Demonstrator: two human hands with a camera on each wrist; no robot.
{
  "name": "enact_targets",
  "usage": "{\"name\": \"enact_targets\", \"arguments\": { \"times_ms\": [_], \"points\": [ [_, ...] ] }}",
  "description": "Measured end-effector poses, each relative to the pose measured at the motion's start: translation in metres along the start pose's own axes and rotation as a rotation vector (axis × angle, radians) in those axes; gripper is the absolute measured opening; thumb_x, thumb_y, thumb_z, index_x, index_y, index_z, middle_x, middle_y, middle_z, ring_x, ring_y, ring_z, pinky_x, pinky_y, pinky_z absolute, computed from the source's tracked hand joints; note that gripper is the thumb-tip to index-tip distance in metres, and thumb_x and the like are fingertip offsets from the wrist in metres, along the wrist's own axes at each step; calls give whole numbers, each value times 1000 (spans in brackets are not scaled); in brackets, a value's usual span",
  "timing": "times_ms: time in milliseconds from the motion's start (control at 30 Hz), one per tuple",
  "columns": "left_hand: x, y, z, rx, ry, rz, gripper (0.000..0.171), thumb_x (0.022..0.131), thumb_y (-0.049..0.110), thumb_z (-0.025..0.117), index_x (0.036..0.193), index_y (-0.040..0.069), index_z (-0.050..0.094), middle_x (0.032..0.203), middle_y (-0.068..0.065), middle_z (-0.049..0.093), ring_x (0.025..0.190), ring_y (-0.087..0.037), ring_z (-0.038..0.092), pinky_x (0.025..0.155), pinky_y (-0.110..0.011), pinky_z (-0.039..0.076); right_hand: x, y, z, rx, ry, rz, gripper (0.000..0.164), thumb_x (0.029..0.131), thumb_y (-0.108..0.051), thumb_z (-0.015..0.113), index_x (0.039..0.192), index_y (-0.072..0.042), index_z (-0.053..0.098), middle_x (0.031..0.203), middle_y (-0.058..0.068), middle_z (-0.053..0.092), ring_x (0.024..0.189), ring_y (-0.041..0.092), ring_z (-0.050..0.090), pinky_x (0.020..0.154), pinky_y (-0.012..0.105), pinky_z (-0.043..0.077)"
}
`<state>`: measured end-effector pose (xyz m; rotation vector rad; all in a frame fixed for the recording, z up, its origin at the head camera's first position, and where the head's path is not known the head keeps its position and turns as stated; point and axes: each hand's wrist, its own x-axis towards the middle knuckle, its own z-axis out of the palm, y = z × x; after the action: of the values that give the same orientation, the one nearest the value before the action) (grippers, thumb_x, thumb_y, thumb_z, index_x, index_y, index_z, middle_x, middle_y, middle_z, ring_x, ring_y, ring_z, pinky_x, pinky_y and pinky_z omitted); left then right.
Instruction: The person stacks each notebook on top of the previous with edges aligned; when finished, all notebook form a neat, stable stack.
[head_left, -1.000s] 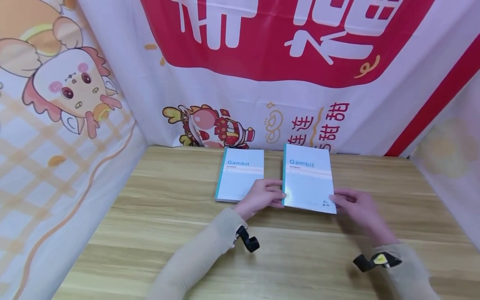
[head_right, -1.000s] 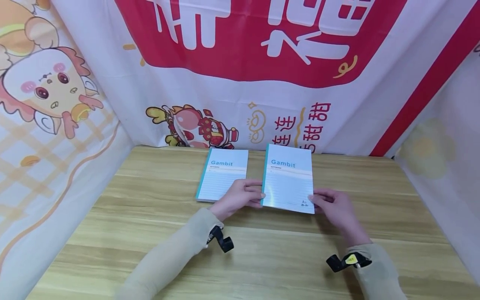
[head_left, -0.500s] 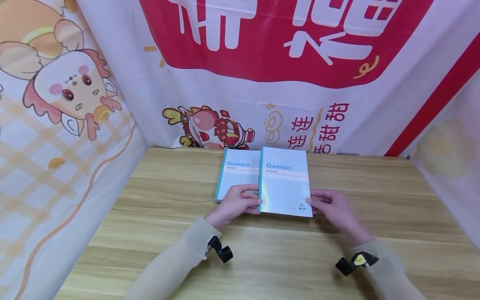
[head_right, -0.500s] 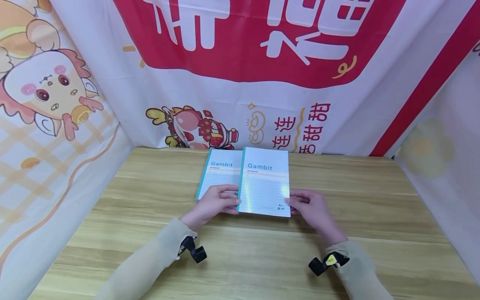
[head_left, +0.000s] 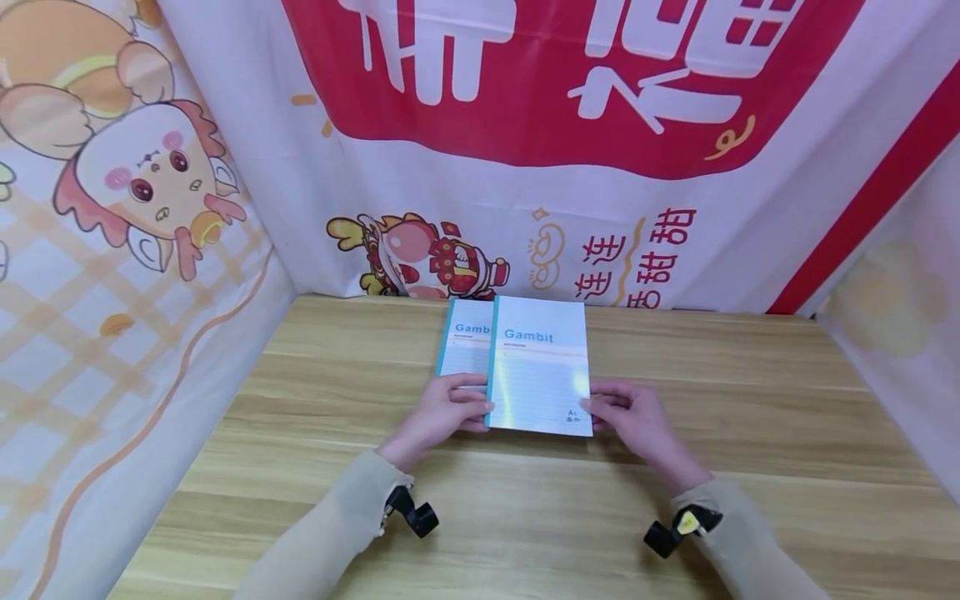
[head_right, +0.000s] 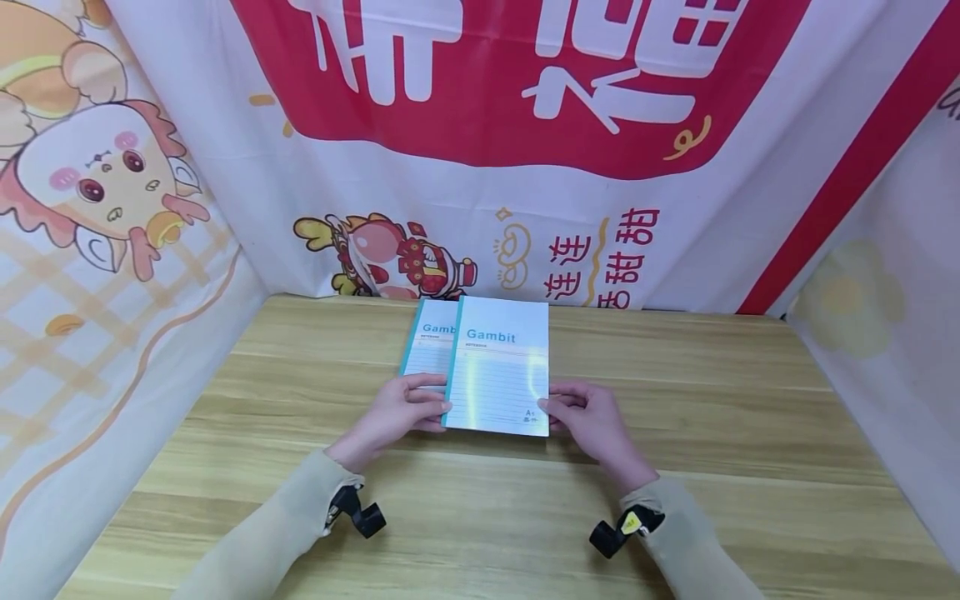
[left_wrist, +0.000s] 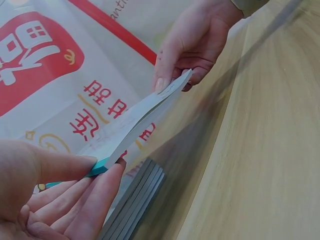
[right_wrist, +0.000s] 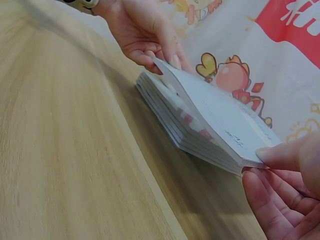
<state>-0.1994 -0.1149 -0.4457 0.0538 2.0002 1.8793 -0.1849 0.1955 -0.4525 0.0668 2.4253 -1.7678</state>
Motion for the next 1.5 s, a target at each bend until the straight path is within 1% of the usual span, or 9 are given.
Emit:
{"name": "enact_targets", "arguments": {
  "times_ms": [67, 233, 333, 533, 767, 1000, 1100, 1300, 1500],
  "points": [
    [-2, 0, -4, 8, 9, 5, 49, 95, 11, 74, 140, 2, 56, 110, -15, 72, 91, -29, 73, 79, -38, 62, 1, -2, 5, 10, 6, 1, 36, 95, -18, 76, 125, 1, 69, 106, 15, 72, 85, 24, 71, 74, 36, 62],
    [-5, 1, -16, 20, 73, 16, 46, 94, 11, 76, 137, 5, 60, 109, -13, 72, 92, -28, 72, 79, -38, 62, 3, -12, 19, 54, 14, -12, 38, 94, -17, 77, 124, 4, 68, 103, 15, 72, 83, 23, 71, 75, 38, 62],
    [-5, 3, -22, 26, 113, 17, 45, 93, 11, 76, 136, 7, 62, 109, -12, 72, 93, -27, 72, 79, -37, 61, 5, -17, 26, 62, 19, -22, 37, 94, -19, 77, 122, 3, 69, 102, 14, 71, 82, 23, 71, 76, 38, 62],
    [-5, 9, -30, 49, 158, -5, 44, 93, 11, 77, 134, 10, 64, 110, -11, 72, 93, -25, 72, 79, -36, 61, 11, -20, 34, 87, 18, -23, 36, 93, -22, 79, 120, -1, 70, 102, 13, 71, 84, 24, 71, 77, 37, 62],
    [2, 14, -38, 61, 164, -3, 43, 94, 10, 76, 134, 8, 63, 113, -12, 72, 95, -25, 72, 80, -37, 61, 20, -22, 40, 104, 28, 7, 39, 92, -27, 79, 122, -3, 70, 104, 12, 72, 85, 23, 70, 78, 38, 62],
    [11, 19, -51, 62, 159, -8, 42, 94, 12, 75, 134, 7, 63, 114, -12, 72, 98, -25, 71, 81, -37, 61, 30, -28, 48, 146, 33, 21, 34, 93, -23, 78, 121, -4, 71, 101, 13, 71, 86, 24, 69, 77, 35, 61],
    [11, 21, -57, 62, 158, -11, 43, 95, 12, 75, 135, 7, 62, 116, -13, 71, 100, -25, 70, 83, -38, 61, 35, -31, 52, 162, 34, 16, 32, 94, -21, 77, 121, -4, 71, 101, 13, 72, 86, 24, 69, 76, 35, 61],
    [15, 18, -69, 43, 160, -26, 46, 94, 10, 75, 137, 6, 60, 120, -15, 69, 103, -26, 70, 86, -37, 60, 42, -34, 62, 184, 30, 28, 32, 94, -19, 77, 122, -4, 71, 102, 13, 72, 87, 24, 70, 77, 35, 61],
    [17, 12, -78, 59, 160, -28, 49, 93, 10, 76, 138, 4, 59, 125, -16, 65, 107, -25, 67, 92, -36, 57, 48, -32, 71, 231, 30, 54, 32, 92, -16, 78, 120, -3, 72, 102, 13, 72, 85, 23, 69, 77, 36, 61]
  ]
}}
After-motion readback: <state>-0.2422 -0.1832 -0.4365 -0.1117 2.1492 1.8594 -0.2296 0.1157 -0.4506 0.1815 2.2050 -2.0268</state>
